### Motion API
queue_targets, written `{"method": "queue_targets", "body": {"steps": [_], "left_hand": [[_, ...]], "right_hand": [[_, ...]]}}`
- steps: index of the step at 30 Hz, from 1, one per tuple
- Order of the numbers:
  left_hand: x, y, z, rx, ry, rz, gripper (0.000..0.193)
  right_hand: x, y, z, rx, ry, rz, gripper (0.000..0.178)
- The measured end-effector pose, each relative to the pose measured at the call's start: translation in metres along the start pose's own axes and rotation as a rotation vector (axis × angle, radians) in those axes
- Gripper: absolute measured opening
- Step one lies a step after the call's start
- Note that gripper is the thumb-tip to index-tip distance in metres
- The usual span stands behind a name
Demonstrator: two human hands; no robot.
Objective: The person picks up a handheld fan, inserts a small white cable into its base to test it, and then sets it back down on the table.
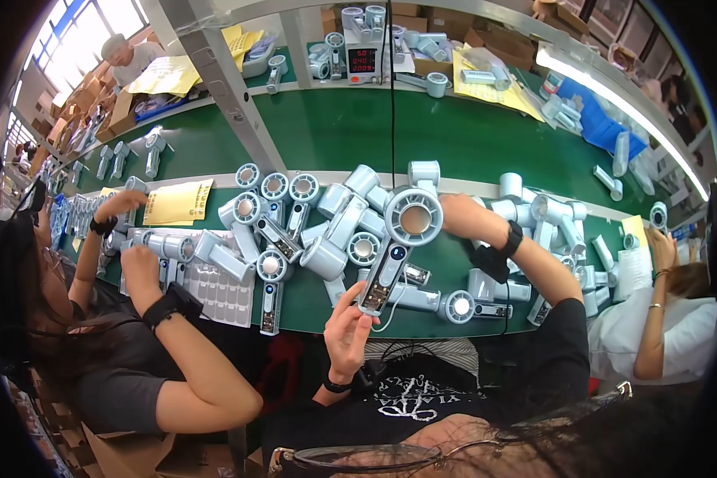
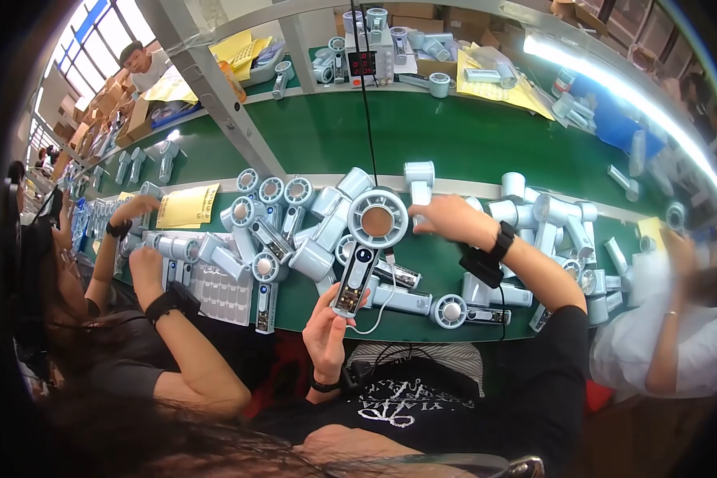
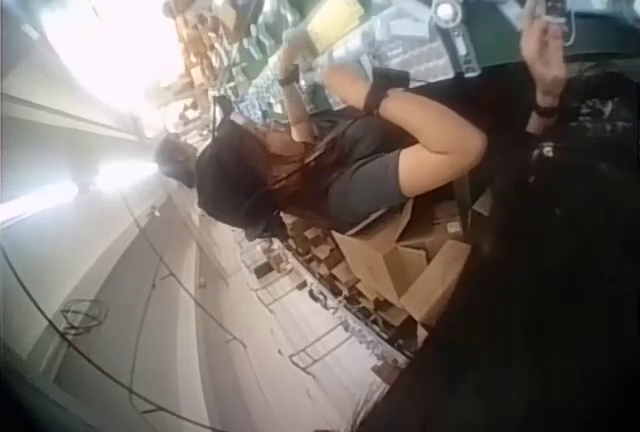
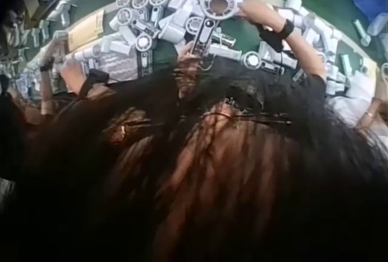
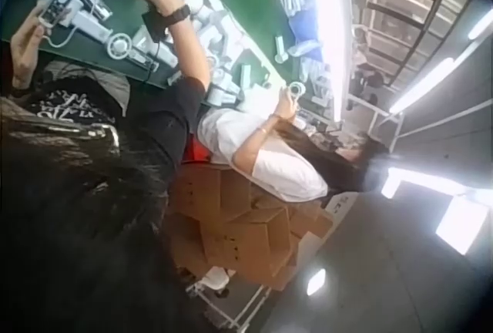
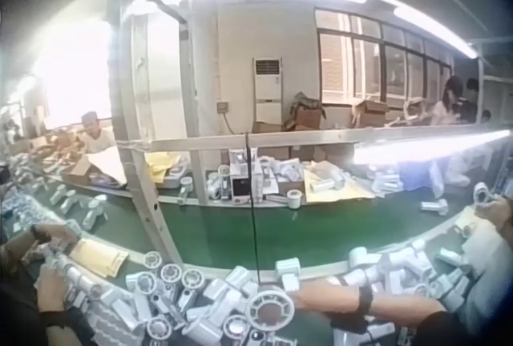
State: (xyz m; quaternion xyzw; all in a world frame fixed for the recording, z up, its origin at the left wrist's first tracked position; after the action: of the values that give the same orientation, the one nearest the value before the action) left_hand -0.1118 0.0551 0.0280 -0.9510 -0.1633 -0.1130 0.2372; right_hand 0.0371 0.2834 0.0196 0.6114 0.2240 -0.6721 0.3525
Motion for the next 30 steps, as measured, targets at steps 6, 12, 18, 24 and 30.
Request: {"method": "queue_targets", "body": {"steps": [6, 12, 18, 24, 30], "left_hand": [[0.016, 0.008, -0.01, 0.005, -0.038, 0.17, 0.015], [0.056, 0.01, -0.022, -0.048, -0.024, 0.361, 0.011], [0.059, 0.013, -0.02, -0.04, -0.173, 0.403, 0.007], [0.071, 0.005, -0.024, 0.093, -0.494, 0.343, 0.007], [0.069, 0.006, -0.021, 0.179, -0.656, 0.288, 0.004]], "right_hand": [[-0.134, 0.087, 0.05, -0.034, -0.283, -0.513, 0.045], [-0.134, 0.136, 0.09, -0.823, -0.605, -0.432, 0.084], [-0.174, 0.233, 0.011, -0.946, -1.546, -0.634, 0.074], [-0.169, 0.327, 0.018, -0.057, -0.169, -1.718, 0.075], [-0.105, 0.322, -0.077, -0.633, -1.611, -1.155, 0.078]]}}
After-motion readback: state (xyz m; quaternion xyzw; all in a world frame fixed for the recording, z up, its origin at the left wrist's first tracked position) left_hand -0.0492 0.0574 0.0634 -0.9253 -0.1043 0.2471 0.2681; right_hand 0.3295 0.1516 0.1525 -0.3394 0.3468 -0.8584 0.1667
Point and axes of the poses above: each hand's wrist, its own y-axis away from the middle knuckle, its own x-axis out of the palm, z = x × y, the point moved 9 cm from there along -y, towards the middle knuckle, and after that the axes turned 5 degrees about x, right-handed, at the moved point
